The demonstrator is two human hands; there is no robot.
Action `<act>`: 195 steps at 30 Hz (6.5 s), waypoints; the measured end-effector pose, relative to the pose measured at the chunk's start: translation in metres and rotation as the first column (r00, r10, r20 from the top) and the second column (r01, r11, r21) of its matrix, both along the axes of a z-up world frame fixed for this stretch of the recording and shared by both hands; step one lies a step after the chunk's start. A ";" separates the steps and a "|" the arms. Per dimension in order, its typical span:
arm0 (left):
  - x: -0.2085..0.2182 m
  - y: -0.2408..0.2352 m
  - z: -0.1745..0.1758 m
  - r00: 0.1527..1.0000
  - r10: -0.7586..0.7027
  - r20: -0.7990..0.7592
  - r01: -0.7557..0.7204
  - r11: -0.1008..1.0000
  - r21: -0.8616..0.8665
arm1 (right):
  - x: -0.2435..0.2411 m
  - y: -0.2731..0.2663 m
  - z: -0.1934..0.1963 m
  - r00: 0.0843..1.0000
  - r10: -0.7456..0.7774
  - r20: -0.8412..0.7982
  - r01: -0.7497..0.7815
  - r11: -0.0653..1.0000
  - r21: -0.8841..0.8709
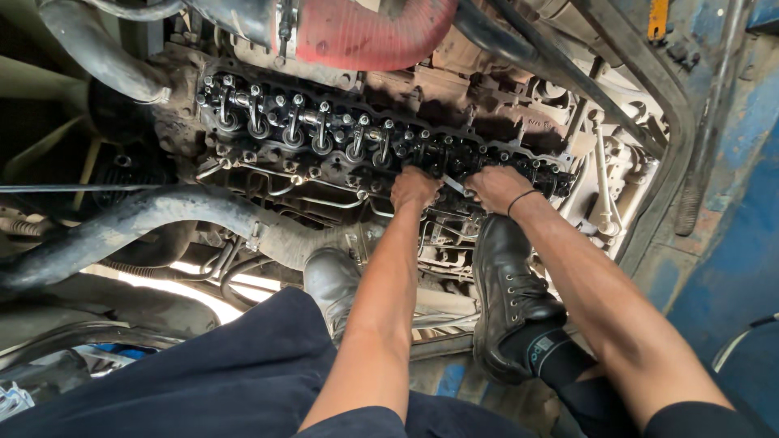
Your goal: The person uses a wrench to tighten bolts on an exposed engine cylinder head. The hands work methodically along the valve train, adjusting fasteners while the engine remains open.
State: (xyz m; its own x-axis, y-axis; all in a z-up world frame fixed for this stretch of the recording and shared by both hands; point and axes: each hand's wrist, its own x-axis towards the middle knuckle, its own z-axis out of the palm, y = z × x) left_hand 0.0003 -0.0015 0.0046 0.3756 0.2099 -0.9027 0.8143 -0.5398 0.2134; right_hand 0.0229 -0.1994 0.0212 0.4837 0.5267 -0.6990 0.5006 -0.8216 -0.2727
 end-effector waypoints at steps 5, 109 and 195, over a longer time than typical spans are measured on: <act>0.001 0.001 0.001 1.000 0.009 0.023 -0.010 1.000 0.025 | 0.001 -0.001 0.002 0.997 -0.071 -0.011 0.071 0.997 0.043; 0.033 0.020 0.015 0.514 0.148 0.845 -0.157 0.985 -0.077 | -0.007 0.002 -0.001 0.986 -0.150 0.065 0.141 0.981 0.137; -0.010 0.055 0.003 0.684 0.173 0.709 -0.307 0.949 0.065 | -0.003 -0.010 0.001 0.994 -0.047 0.101 0.050 0.999 -0.023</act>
State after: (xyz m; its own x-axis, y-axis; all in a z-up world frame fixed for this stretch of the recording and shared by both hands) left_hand -0.0094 0.0535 0.0074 0.7897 0.5009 -0.3543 0.5817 -0.4276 0.6919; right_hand 0.0201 -0.2093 0.0218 0.5768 0.4837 -0.6583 0.4840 -0.8515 -0.2016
